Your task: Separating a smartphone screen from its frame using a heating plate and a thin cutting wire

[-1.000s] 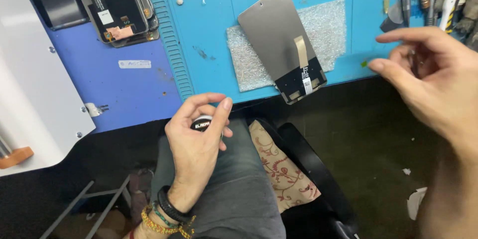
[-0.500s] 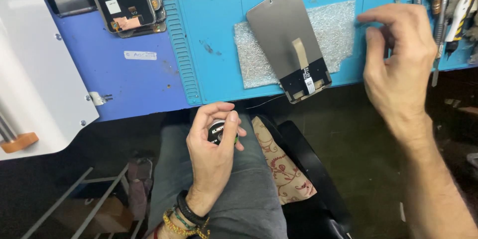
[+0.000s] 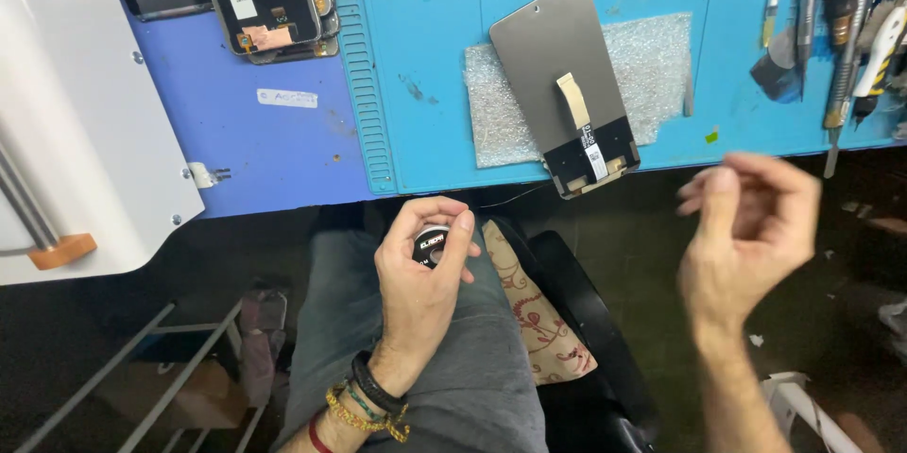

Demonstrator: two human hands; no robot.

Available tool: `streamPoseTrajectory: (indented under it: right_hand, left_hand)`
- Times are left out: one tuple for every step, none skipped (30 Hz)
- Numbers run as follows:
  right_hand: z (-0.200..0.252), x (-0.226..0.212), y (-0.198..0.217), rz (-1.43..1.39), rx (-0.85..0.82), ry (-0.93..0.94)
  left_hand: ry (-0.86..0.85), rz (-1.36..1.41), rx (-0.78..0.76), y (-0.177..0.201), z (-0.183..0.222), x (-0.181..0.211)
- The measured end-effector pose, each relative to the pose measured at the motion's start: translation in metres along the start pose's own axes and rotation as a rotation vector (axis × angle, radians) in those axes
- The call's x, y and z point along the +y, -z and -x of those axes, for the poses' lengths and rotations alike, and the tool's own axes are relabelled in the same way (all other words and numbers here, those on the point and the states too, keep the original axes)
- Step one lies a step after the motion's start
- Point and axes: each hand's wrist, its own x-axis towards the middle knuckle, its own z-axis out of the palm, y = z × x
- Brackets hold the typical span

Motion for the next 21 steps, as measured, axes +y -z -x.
streamPoseTrajectory:
  right_hand:
    - [0.010,-0.001,-0.008,-0.001,-0.001,0.001]
    - [0.019,-0.003,-0.016,-0.222,-0.058,-0.363]
    - [0.030,-0.003,-0.024,-0.442,-0.107,-0.730]
    - [0.034,-0.002,-0.030,-0.444,-0.106,-0.729]
    - [0.039,0.000,-0.036,-0.563,-0.099,-0.790]
    - [0.044,0.001,-0.042,-0.683,-0.092,-0.852]
    - [0.043,-0.003,-0.045,-0.685,-0.092,-0.854]
    - [0.042,-0.007,-0.049,-0.717,-0.094,-0.862]
    - [0.040,-0.010,-0.052,-0.745,-0.093,-0.864]
    - [0.040,-0.011,-0.051,-0.743,-0.091,-0.863]
    - [0.039,-0.013,-0.052,-0.751,-0.096,-0.873]
    - [0.038,-0.014,-0.053,-0.760,-0.100,-0.883]
    - [0.039,-0.013,-0.052,-0.759,-0.102,-0.884]
    - [0.040,-0.011,-0.051,-0.766,-0.111,-0.885]
    - [0.039,-0.009,-0.050,-0.772,-0.121,-0.882]
    - [0.038,-0.007,-0.050,-0.772,-0.124,-0.880]
    - [0.039,-0.005,-0.049,-0.779,-0.124,-0.887]
    - [0.039,-0.003,-0.049,-0.786,-0.125,-0.893]
    - [0.036,-0.007,-0.049,-0.785,-0.126,-0.893]
    - [0.033,-0.011,-0.050,-0.770,-0.138,-0.900]
    - [0.031,-0.015,-0.049,-0.754,-0.150,-0.908]
  left_hand:
    - [0.000,0.001,0.002,0.000,0.000,-0.001]
    - [0.009,0.001,-0.004,-0.001,0.000,-0.002]
    - [0.017,0.000,-0.010,-0.001,0.000,-0.004]
    - [0.015,-0.001,-0.010,-0.002,-0.001,-0.003]
    - [0.015,-0.011,-0.013,-0.003,-0.001,-0.004]
    - [0.014,-0.022,-0.015,-0.004,-0.001,-0.004]
    - [0.016,-0.024,-0.014,-0.003,-0.002,-0.005]
    - [0.018,-0.020,-0.011,-0.003,-0.002,-0.006]
    - [0.020,-0.010,-0.011,-0.004,-0.003,-0.007]
    - [0.019,-0.008,-0.014,-0.005,-0.002,-0.009]
    - [0.020,-0.014,-0.014,-0.004,-0.002,-0.010]
    - [0.020,-0.019,-0.014,-0.004,-0.002,-0.011]
    - [0.022,-0.019,-0.012,-0.001,-0.001,-0.013]
    - [0.015,-0.046,-0.016,0.001,0.000,-0.014]
    - [0.005,-0.071,-0.020,0.002,0.000,-0.015]
    - [0.004,-0.069,-0.018,0.005,-0.001,-0.019]
    - [-0.078,-0.128,-0.016,0.007,-0.003,-0.023]
    - [-0.159,-0.187,-0.014,0.010,-0.004,-0.027]
    - [-0.159,-0.186,-0.013,0.013,-0.006,-0.031]
    - [-0.211,-0.229,-0.035,0.017,-0.008,-0.034]
    - [-0.261,-0.273,-0.058,0.020,-0.009,-0.039]
